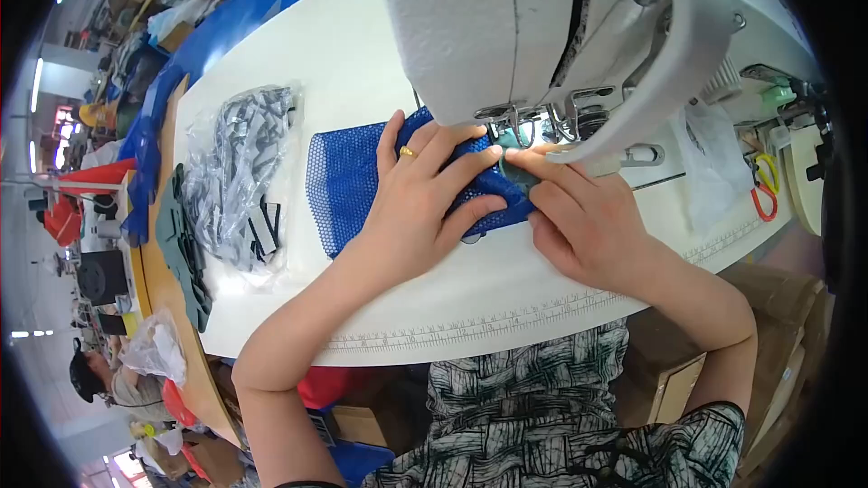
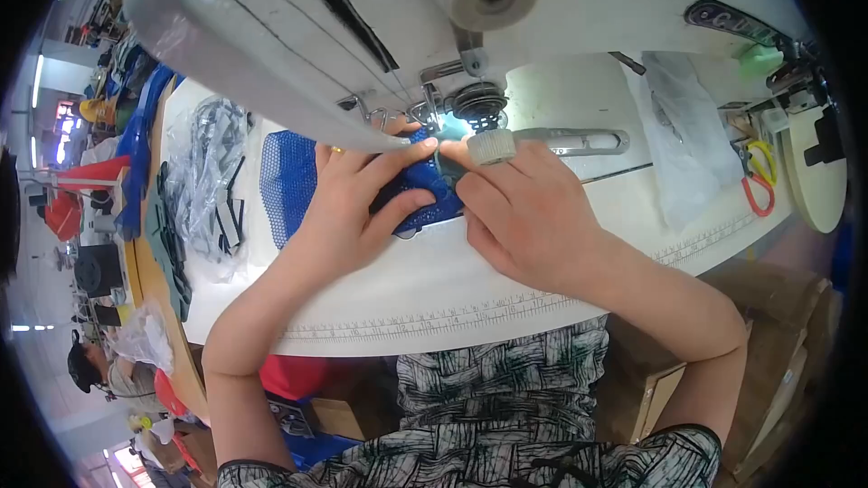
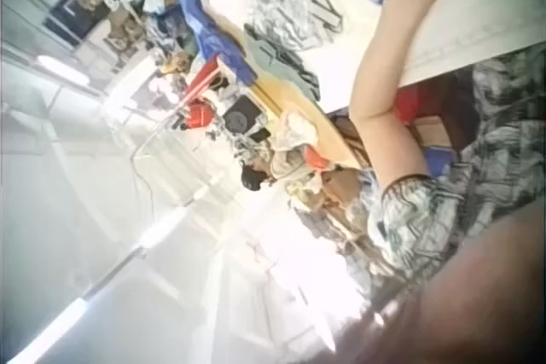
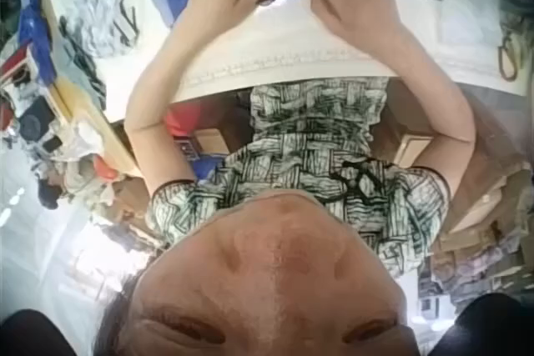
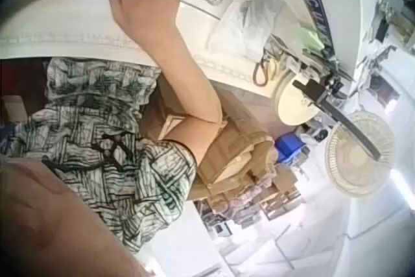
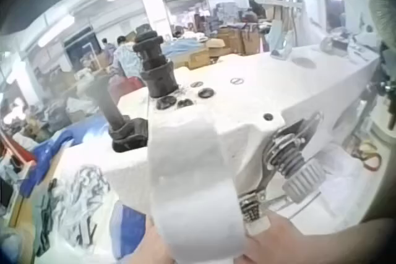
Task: Sewing a blue mesh fabric component and attaching hardware using an industrial sewing machine.
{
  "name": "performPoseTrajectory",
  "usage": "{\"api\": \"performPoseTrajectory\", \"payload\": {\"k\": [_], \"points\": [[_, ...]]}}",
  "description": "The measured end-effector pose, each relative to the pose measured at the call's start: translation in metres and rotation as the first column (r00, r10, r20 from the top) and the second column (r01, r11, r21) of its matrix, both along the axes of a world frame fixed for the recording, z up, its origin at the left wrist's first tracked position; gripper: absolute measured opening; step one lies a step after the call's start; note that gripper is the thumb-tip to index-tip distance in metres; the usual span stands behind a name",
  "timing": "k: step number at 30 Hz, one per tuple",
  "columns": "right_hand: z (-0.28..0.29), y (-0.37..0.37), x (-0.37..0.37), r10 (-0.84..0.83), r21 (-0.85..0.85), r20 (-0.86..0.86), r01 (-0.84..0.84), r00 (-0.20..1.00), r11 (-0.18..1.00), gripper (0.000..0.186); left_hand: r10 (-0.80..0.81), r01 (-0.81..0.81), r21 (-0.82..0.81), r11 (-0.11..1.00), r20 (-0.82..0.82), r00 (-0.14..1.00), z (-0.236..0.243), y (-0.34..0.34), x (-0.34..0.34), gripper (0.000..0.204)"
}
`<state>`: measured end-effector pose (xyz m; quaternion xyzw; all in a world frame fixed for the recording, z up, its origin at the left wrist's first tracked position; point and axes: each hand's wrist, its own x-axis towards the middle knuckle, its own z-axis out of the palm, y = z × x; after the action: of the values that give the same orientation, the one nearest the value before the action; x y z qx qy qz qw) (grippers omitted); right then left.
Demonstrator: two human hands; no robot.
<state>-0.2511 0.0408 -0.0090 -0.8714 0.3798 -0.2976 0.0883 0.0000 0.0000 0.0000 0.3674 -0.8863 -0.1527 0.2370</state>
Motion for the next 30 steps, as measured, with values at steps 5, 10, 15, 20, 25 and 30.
{"api": "performPoseTrajectory", "payload": {"k": [5, 10, 15, 20, 25, 30], "points": [[0.005, -0.003, 0.000, -0.092, 0.013, -0.060, 0.093, 0.994, 0.996, 0.025, 0.000, 0.012, 0.099, 0.995, -0.115, 0.993, 0.000, -0.016, -0.003, 0.037], [0.005, -0.006, -0.004, -0.145, -0.018, -0.108, 0.144, 0.983, 0.989, 0.030, 0.020, 0.024, 0.199, 0.980, -0.218, 0.976, -0.006, -0.024, -0.009, 0.033], [0.007, -0.005, -0.005, -0.134, -0.005, -0.108, 0.134, 0.985, 0.991, 0.029, 0.010, 0.014, 0.129, 0.992, -0.183, 0.983, -0.003, -0.021, -0.008, 0.032], [0.007, -0.005, -0.007, -0.084, -0.001, -0.111, 0.085, 0.990, 0.996, 0.028, -0.019, 0.034, 0.084, 0.996, -0.171, 0.985, -0.003, -0.019, -0.006, 0.033], [0.006, -0.005, -0.007, -0.087, 0.001, -0.092, 0.088, 0.992, 0.996, 0.028, -0.003, 0.014, 0.063, 0.998, -0.182, 0.983, -0.002, -0.018, -0.008, 0.033], [0.004, -0.007, -0.007, -0.095, 0.000, -0.089, 0.096, 0.991, 0.995, 0.029, 0.014, -0.007, 0.042, 0.999, -0.169, 0.986, -0.001, -0.015, -0.010, 0.031]]}}
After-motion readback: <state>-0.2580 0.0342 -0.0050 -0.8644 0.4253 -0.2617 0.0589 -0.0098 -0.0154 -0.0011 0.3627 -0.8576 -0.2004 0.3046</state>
